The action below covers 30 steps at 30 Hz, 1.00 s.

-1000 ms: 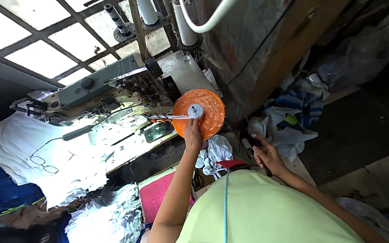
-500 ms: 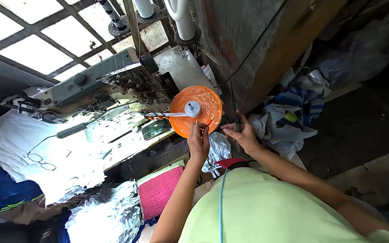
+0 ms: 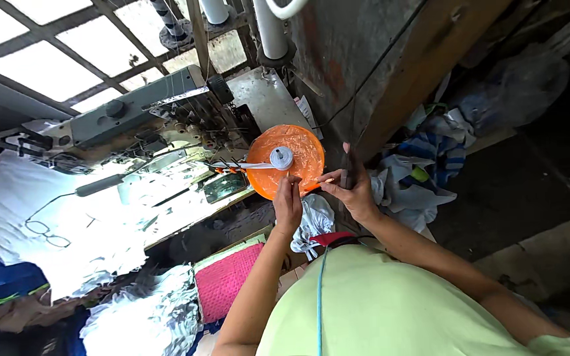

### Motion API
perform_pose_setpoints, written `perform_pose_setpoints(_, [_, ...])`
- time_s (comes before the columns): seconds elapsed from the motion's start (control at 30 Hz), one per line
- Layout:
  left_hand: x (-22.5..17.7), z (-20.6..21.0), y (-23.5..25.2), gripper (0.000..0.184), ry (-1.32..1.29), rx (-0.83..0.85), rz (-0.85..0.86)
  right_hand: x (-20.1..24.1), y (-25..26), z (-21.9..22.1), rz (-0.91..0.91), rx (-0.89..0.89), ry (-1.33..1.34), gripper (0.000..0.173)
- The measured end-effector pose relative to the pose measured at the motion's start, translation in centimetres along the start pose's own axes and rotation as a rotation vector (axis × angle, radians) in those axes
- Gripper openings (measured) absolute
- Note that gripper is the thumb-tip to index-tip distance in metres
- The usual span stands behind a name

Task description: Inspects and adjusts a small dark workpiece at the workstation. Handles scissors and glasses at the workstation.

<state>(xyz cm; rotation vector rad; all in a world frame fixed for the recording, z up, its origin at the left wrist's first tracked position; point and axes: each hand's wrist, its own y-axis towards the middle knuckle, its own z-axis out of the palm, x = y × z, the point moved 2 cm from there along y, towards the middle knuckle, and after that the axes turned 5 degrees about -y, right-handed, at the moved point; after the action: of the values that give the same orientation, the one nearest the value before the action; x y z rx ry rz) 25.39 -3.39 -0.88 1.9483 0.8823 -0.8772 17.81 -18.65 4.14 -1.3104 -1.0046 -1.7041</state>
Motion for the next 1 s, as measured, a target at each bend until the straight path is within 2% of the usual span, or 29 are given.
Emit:
perform_pose_setpoints(0.07, [0.3,-0.1,1.9,0.025,0.176,0.211,-0.094,0.1,-0.1,-0.2,-0.012,0.007,-0.018,0.094])
perform_pose_setpoints(0.13, [0.7,0.5,3.6,0.029,0.301,0.345,-0.098,0.0,-0.3,-0.4,-0.010,0.021,-0.026,0.094])
perform_pose_setpoints(0.27, [2.1,2.4,5.4,0.034,0.526,0.463,-0.121,0.1,-0.7,-0.5,0.002,0.031,-0.036,0.093])
perform_pose_setpoints(0.33, [2.7,3.3,5.1,0.033,0.604,0.458,-0.083,0.1,-0.9,-0.8,0.020,0.040,-0.045,0.090])
perform_pose_setpoints(0.43, [3.2,3.7,4.2,0.037,0.622,0.443,-0.042,0.1,-1.3,-1.1,0.073,0.031,-0.083,0.073])
perform_pose_setpoints(0.53, [2.8,2.5,3.2,0.045,0.440,0.394,-0.029,-0.2,-1.6,-1.5,0.132,-0.016,-0.078,0.030])
perform_pose_setpoints(0.57, [2.0,1.4,2.6,0.050,0.332,0.348,-0.032,-0.3,-1.6,-1.6,0.147,-0.039,-0.070,0.019])
perform_pose_setpoints(0.6, [1.1,0.3,2.0,0.049,0.196,0.294,-0.058,-0.4,-1.6,-1.7,0.162,-0.052,-0.058,0.015])
perform_pose_setpoints(0.67, [-0.9,-1.9,0.1,0.038,-0.124,0.197,-0.172,-0.3,-1.7,-1.9,0.176,-0.049,-0.036,0.019])
perform_pose_setpoints(0.77, [-4.3,-4.0,-2.6,0.043,-0.494,0.210,-0.301,-0.4,-2.0,-1.5,0.170,-0.021,-0.037,0.020])
perform_pose_setpoints(0.87, [-5.9,-4.6,-4.2,0.024,-0.512,0.115,-0.212,-0.6,-2.3,-0.7,0.157,0.036,-0.048,0.021])
perform_pose_setpoints(0.93, [-5.7,-4.9,-4.9,0.019,-0.492,0.026,-0.158,-0.6,-2.5,0.0,0.152,0.088,-0.015,0.035])
perform_pose_setpoints(1.0, [-5.6,-5.4,-5.5,0.016,-0.519,-0.019,-0.148,-0.4,-2.7,0.6,0.170,0.115,0.020,0.035])
